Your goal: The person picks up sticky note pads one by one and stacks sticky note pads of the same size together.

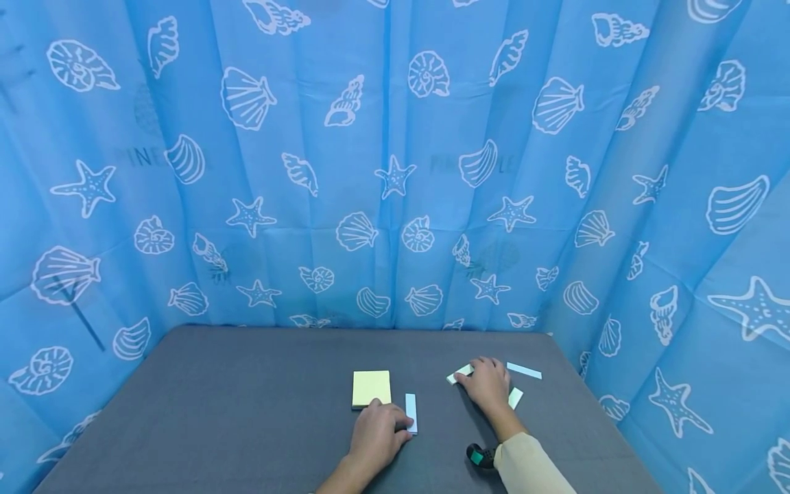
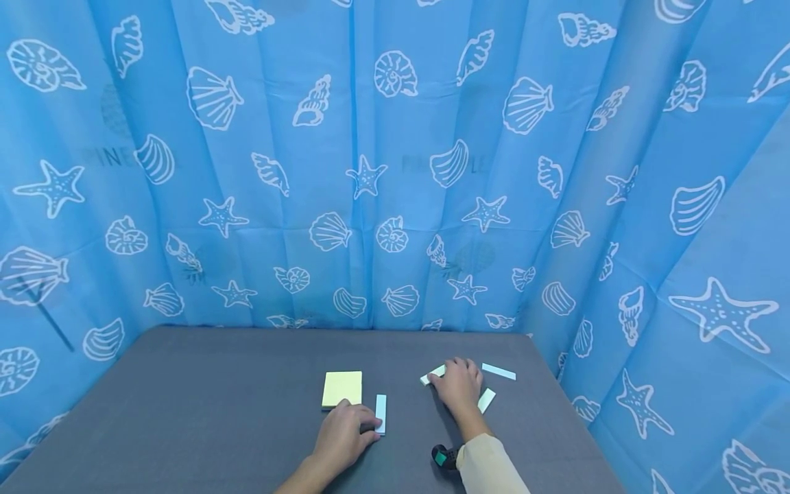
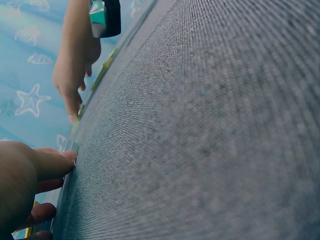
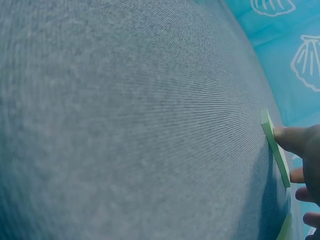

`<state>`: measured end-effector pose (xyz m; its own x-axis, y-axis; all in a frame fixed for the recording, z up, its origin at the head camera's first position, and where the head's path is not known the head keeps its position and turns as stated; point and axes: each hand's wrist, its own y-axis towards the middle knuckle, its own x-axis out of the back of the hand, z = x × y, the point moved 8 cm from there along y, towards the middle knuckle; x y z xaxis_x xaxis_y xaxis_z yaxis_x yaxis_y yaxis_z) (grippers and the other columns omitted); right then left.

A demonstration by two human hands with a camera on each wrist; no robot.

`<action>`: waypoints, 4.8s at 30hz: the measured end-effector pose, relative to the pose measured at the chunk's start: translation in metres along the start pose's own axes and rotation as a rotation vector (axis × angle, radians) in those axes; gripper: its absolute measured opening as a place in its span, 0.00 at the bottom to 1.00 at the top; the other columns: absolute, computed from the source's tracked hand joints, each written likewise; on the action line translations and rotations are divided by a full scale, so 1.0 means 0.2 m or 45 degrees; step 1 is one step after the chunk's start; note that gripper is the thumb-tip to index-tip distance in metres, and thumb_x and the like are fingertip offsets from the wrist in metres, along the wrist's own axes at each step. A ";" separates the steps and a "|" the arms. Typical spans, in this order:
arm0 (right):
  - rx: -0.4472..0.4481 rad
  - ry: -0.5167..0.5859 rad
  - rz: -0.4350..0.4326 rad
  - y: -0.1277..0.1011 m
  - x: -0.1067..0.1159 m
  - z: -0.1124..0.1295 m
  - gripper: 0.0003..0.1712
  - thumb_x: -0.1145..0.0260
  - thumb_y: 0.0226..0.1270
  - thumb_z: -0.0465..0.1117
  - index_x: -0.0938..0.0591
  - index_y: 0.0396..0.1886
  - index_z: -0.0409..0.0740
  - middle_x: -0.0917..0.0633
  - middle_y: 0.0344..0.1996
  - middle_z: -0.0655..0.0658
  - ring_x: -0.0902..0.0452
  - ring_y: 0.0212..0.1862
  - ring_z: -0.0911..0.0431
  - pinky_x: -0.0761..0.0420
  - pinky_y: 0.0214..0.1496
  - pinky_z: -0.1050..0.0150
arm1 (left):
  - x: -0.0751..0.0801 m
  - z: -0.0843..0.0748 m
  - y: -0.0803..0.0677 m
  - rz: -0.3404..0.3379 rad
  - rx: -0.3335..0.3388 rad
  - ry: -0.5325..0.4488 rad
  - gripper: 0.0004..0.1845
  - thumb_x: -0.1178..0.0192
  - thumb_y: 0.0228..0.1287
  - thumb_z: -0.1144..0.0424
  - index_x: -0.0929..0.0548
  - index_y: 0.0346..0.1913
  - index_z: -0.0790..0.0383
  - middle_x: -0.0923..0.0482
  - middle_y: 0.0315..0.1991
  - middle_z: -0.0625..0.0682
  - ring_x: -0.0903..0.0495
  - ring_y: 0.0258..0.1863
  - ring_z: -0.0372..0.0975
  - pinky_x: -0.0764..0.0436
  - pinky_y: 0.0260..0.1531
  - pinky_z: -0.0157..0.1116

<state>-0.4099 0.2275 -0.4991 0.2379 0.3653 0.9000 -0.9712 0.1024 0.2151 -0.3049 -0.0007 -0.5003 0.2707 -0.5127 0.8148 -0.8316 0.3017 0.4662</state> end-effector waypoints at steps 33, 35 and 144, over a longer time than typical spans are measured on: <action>0.176 0.691 -0.120 -0.05 0.04 0.15 0.22 0.30 0.56 0.25 0.20 0.52 0.36 0.20 0.35 0.43 0.20 0.34 0.52 0.22 0.33 0.58 | 0.00 0.00 -0.01 0.010 0.009 -0.007 0.10 0.23 0.45 0.56 0.09 0.34 0.46 0.15 0.32 0.36 0.25 0.31 0.32 0.28 0.31 0.34; 0.181 0.721 -0.100 -0.06 0.04 0.18 0.22 0.30 0.56 0.25 0.20 0.52 0.35 0.20 0.35 0.43 0.20 0.33 0.53 0.23 0.33 0.59 | 0.00 0.00 -0.01 0.017 0.014 0.000 0.10 0.23 0.45 0.56 0.09 0.34 0.46 0.15 0.32 0.36 0.25 0.31 0.32 0.28 0.30 0.34; 0.416 0.101 0.405 -0.11 0.15 -0.21 0.30 0.21 0.47 0.43 0.17 0.53 0.43 0.21 0.58 0.39 0.33 0.63 0.37 0.37 0.60 0.35 | -0.01 -0.01 0.01 0.075 0.081 0.045 0.12 0.23 0.46 0.56 0.09 0.37 0.44 0.16 0.31 0.37 0.27 0.28 0.33 0.26 0.28 0.36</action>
<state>-0.3804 0.2748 -0.4936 -0.0844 0.4023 0.9116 -0.9466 -0.3182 0.0528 -0.3060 0.0018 -0.5006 0.2361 -0.4666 0.8524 -0.8754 0.2785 0.3950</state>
